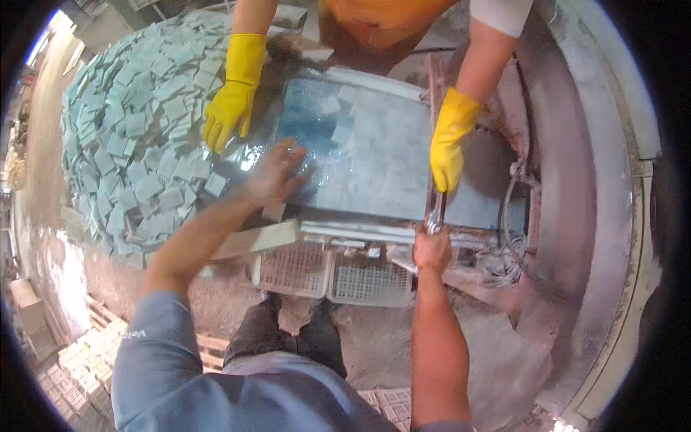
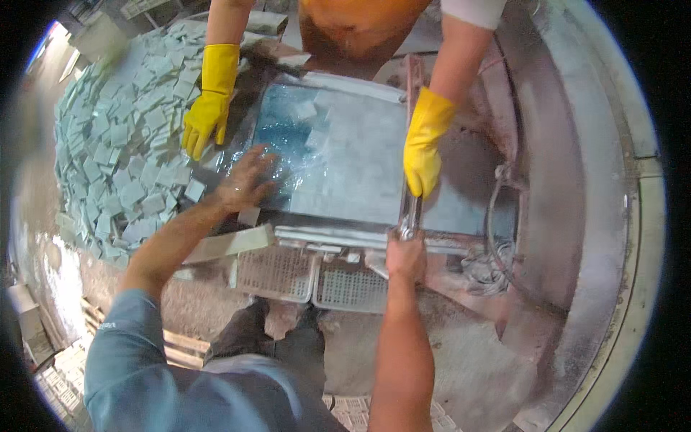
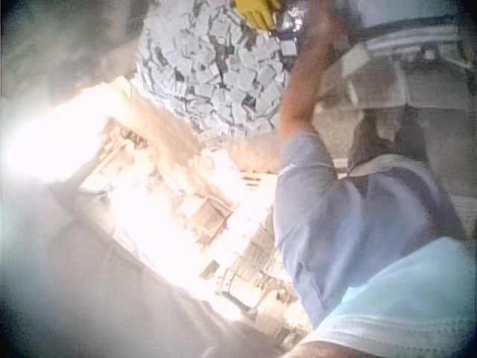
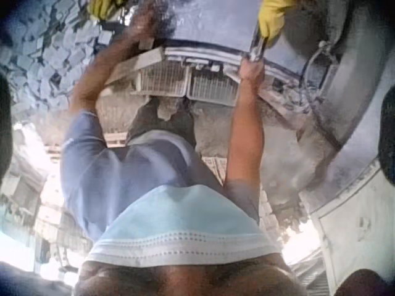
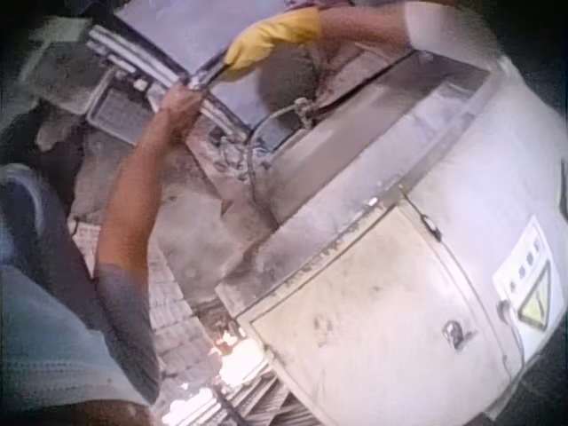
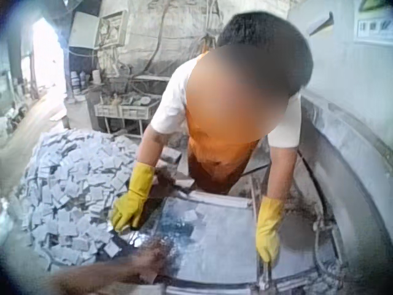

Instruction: The person repeatedly picks up small square tiles from a large pile and places them into a metal tray. A coworker wearing yellow gloves assists by arranging the tiles in the tray. The person then moves the filled tray to a nearby area.

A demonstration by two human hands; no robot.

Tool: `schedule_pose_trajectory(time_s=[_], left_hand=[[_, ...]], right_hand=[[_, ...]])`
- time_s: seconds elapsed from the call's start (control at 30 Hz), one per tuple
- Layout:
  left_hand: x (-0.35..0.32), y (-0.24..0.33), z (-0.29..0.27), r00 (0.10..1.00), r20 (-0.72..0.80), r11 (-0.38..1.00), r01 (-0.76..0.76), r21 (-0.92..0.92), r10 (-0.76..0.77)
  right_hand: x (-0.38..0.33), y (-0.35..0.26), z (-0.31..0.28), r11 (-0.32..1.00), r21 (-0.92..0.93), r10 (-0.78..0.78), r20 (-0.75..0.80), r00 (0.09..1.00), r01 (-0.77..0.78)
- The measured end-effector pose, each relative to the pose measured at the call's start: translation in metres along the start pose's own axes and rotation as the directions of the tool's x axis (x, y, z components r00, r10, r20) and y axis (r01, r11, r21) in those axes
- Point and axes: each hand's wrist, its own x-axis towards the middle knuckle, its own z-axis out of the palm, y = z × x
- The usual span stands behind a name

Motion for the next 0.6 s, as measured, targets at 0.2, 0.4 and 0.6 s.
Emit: schedule_pose_trajectory(time_s=[0.2, 0.4, 0.6], left_hand=[[-0.114, -0.06, -0.01, 0.951, 0.285, 0.9, -0.015, 0.435, -0.122], [-0.018, -0.006, 0.026, 0.957, 0.235, 0.914, 0.063, 0.4, -0.168], [0.024, 0.006, 0.066, 0.977, 0.206, 0.949, -0.116, 0.294, 0.056]], right_hand=[[-0.003, -0.012, 0.005, 1.0, -0.01, -0.027, 0.04, 0.999, 0.027], [-0.002, -0.005, 0.0, 0.999, -0.027, -0.022, 0.0, 1.0, 0.022], [-0.002, -0.009, 0.006, 0.999, -0.017, -0.044, 0.005, 0.999, 0.044]])
